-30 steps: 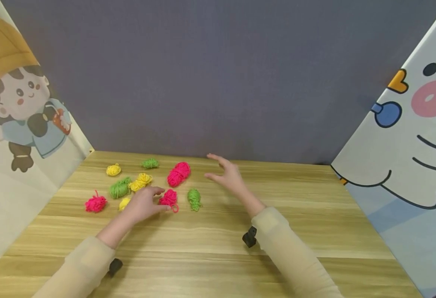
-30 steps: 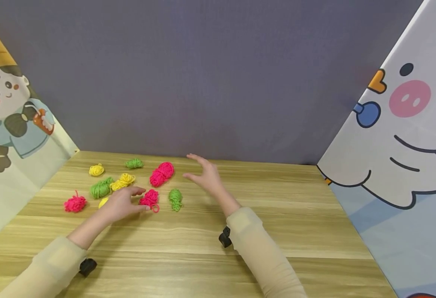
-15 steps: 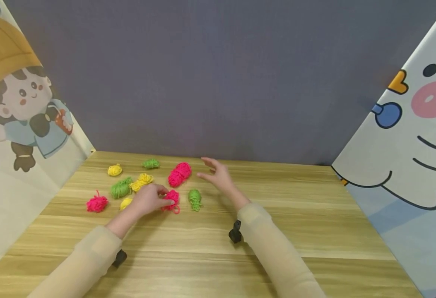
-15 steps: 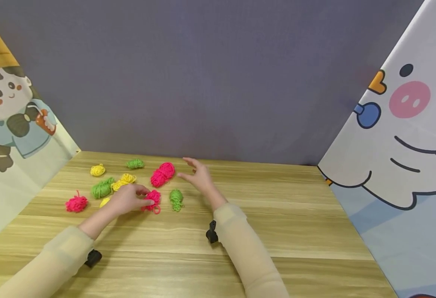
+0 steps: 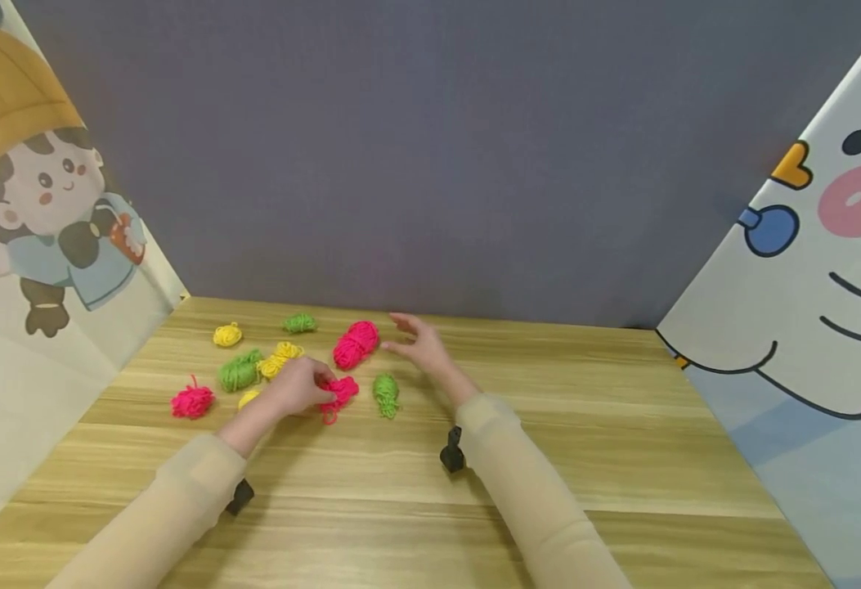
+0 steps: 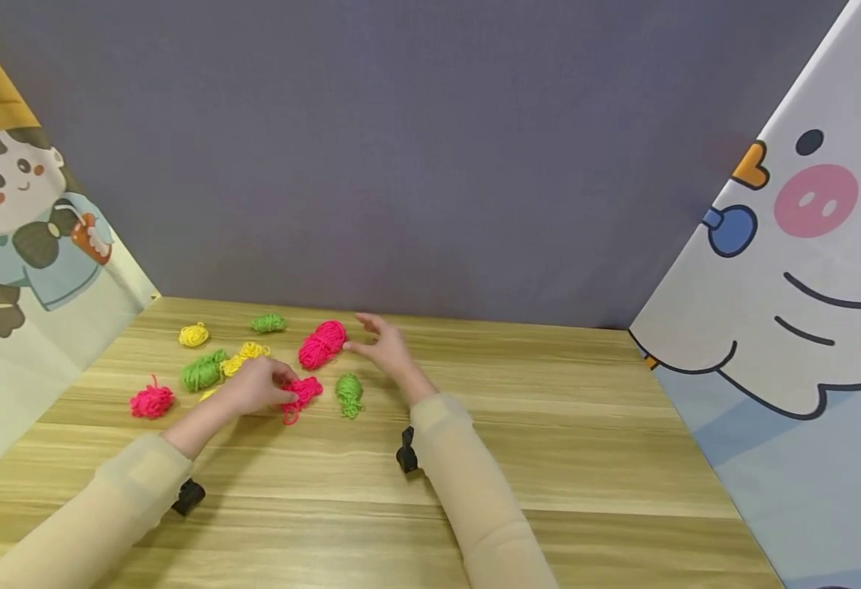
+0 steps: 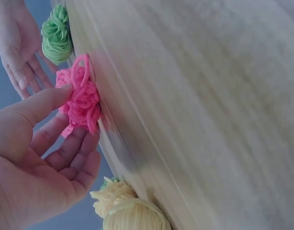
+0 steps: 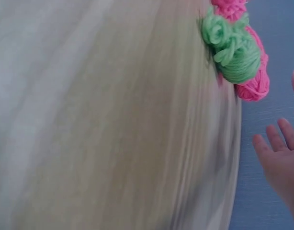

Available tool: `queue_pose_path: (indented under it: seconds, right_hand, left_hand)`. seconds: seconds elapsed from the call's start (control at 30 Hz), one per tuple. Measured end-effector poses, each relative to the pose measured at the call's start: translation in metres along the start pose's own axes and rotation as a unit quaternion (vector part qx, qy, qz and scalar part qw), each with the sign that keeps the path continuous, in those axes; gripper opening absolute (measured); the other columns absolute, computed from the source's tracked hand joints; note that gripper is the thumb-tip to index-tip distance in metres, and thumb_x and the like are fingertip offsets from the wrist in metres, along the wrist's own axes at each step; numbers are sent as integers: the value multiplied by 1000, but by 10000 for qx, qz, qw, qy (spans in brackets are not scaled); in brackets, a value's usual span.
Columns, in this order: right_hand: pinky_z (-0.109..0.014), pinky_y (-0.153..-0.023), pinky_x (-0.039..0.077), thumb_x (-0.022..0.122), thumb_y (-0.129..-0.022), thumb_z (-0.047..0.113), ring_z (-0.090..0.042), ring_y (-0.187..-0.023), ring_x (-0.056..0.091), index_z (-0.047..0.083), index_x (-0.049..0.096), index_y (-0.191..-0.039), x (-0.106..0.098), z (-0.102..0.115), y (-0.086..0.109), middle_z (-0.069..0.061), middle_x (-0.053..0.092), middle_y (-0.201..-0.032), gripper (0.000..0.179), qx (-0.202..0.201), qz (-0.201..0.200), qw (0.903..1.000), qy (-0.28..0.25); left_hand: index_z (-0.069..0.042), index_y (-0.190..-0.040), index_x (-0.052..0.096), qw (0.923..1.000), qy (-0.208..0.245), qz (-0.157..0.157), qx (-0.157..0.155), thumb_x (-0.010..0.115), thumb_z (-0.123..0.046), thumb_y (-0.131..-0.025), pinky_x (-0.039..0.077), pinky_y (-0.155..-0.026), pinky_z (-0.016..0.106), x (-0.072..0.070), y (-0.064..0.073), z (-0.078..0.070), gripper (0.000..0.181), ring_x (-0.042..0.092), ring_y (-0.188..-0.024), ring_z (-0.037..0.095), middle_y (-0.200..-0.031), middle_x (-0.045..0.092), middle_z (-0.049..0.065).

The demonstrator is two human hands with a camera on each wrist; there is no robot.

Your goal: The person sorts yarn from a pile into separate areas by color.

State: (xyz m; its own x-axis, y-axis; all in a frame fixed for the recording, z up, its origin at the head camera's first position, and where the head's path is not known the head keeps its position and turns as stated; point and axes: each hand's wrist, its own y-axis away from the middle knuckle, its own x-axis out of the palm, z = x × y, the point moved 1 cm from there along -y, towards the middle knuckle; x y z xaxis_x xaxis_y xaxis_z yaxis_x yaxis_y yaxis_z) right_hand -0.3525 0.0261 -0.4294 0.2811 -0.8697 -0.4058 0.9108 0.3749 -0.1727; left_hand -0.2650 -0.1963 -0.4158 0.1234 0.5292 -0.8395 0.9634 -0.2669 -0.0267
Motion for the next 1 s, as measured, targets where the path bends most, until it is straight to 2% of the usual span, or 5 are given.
queue_pose_path:
  seconds: [0.3, 0.5, 0.73, 0.9, 1.0]
  right_hand:
    - [-42, -109, 35, 72, -84, 14, -29, -132, 41, 5, 41, -141, 7, -6, -8, -11, 44, -144, 66, 107, 443, 9986, 275]
    - [-46, -107, 37, 72, -84, 15, -36, -133, 38, 8, 39, -143, 17, 0, -13, -16, 38, -147, 67, 13, 737, 9969, 267]
    - [-44, -110, 32, 68, -87, 15, -35, -137, 31, 8, 35, -145, 28, 4, -17, -13, 17, -157, 67, -237, 1045, 9938, 308]
    - [-44, -115, 20, 64, -90, 18, -31, -142, 21, 7, 33, -146, 34, 2, -20, -12, 11, -158, 65, -304, 1185, 9916, 421]
    - [-45, -116, 18, 64, -90, 19, -30, -143, 19, 9, 34, -146, 36, 1, -21, -12, 15, -157, 63, -276, 1180, 9903, 673]
  left_hand:
    - [-4, -83, 72, 9999, -58, 69, 65, 78, -9, -74, 53, -69, 33, -2, -2, 0, 12, 61, -73, 15, -76, 68, 3]
    - [-5, -81, 72, 9998, -30, 156, 105, 77, -8, -75, 52, -68, 32, -1, -2, 2, 9, 60, -71, 14, -75, 68, 1]
    - [-4, -77, 72, 9984, 25, 64, 553, 78, -8, -73, 51, -61, 30, -4, 4, 1, 9, 58, -65, 11, -69, 66, -1]
    - [-3, -77, 71, 9992, 27, 51, 393, 77, -5, -73, 50, -62, 30, -2, 4, -1, 7, 57, -66, 12, -69, 66, 1]
    - [-3, -77, 71, 9997, 3, 53, 257, 77, -4, -73, 49, -61, 27, -1, 4, -2, 7, 55, -65, 12, -69, 66, 1]
